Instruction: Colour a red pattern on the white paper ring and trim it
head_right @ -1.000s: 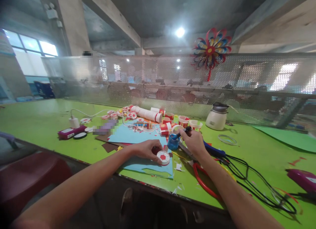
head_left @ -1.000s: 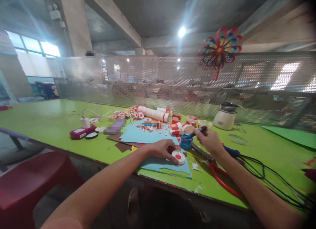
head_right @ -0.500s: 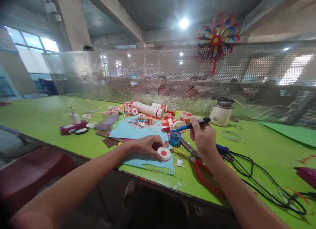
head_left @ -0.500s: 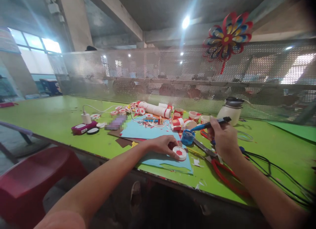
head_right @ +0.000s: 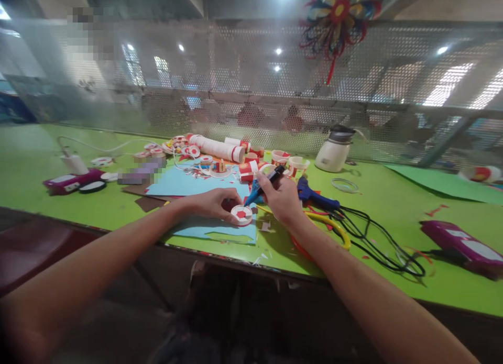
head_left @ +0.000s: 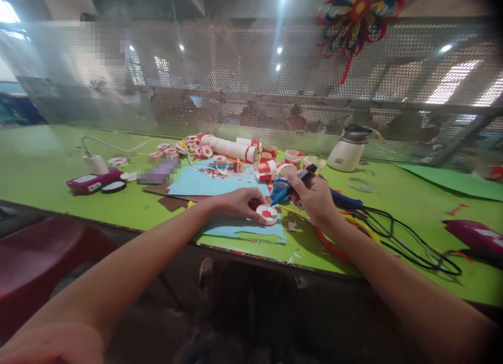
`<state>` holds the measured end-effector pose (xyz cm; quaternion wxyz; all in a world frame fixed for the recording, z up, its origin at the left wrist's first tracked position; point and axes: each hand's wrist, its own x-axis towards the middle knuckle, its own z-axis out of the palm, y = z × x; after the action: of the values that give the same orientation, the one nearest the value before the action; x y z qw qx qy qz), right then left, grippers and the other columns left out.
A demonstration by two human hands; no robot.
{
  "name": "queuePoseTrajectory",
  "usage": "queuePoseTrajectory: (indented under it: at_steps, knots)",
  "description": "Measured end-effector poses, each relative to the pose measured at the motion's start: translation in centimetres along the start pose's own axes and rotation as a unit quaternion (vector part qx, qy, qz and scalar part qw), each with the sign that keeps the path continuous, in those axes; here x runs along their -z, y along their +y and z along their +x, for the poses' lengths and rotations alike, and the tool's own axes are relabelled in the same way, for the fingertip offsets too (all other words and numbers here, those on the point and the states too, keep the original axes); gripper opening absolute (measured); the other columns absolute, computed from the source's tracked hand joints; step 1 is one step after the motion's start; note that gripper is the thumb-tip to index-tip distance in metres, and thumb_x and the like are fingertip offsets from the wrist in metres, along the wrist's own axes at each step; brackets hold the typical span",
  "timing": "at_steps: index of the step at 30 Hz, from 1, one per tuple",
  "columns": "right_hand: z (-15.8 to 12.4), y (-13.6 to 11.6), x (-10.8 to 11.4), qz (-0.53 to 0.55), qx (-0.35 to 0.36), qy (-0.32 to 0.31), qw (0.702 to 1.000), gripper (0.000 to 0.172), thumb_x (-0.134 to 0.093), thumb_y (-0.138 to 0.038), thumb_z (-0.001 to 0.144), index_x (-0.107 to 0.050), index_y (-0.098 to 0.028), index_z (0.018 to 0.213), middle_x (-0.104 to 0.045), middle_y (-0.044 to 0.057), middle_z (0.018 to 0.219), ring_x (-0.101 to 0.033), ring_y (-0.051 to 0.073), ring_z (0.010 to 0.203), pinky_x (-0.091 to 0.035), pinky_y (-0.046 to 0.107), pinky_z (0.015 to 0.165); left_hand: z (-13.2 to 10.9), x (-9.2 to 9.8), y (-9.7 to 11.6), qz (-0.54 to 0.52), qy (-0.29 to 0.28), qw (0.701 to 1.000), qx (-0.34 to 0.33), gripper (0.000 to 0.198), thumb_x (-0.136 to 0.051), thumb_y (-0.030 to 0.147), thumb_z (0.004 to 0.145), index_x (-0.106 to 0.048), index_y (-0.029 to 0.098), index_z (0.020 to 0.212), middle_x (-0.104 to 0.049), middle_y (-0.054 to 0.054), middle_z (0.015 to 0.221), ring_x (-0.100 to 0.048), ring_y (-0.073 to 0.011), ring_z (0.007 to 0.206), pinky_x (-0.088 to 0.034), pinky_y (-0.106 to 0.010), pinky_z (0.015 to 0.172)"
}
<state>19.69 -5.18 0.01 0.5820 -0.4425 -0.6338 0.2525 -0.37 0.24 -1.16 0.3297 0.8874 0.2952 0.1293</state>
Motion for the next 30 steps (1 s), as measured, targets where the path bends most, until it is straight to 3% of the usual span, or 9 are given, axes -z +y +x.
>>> queuePoseTrajectory:
  at_steps: [13,30]
  knots:
    - [-0.27,0.38,-0.23,-0.063,0.048,-0.011,0.997,0.047,-0.057,-0.049,0.087,-0.045,-0.020,0.052,-0.043,-0.005,0.042,-0.036,0.006,0.037,-0.027,0.023,0.037,0.16,-0.45,-0.67,0.030,0.034,0.999,-0.026,0.052,-0.073,0.057,0.064,-0.062,0.016,0.094,-0.055,-0.002,0.083,-0.046,-0.0128,0.072,-0.034,-0.026,0.063]
    - [-0.84,0.23,-0.70,-0.158,0.076,-0.035,0.984,0.045,-0.055,-0.046,0.086,-0.047,-0.019,0.051,-0.043,-0.004,0.045,-0.038,0.008,0.042,-0.028,0.024,0.042,0.15,-0.33,-0.44,0.007,0.017,0.999,-0.028,0.048,-0.073,0.053,0.064,-0.058,0.015,0.091,-0.050,0.001,0.077,-0.044,-0.0116,0.068,-0.034,-0.026,0.061]
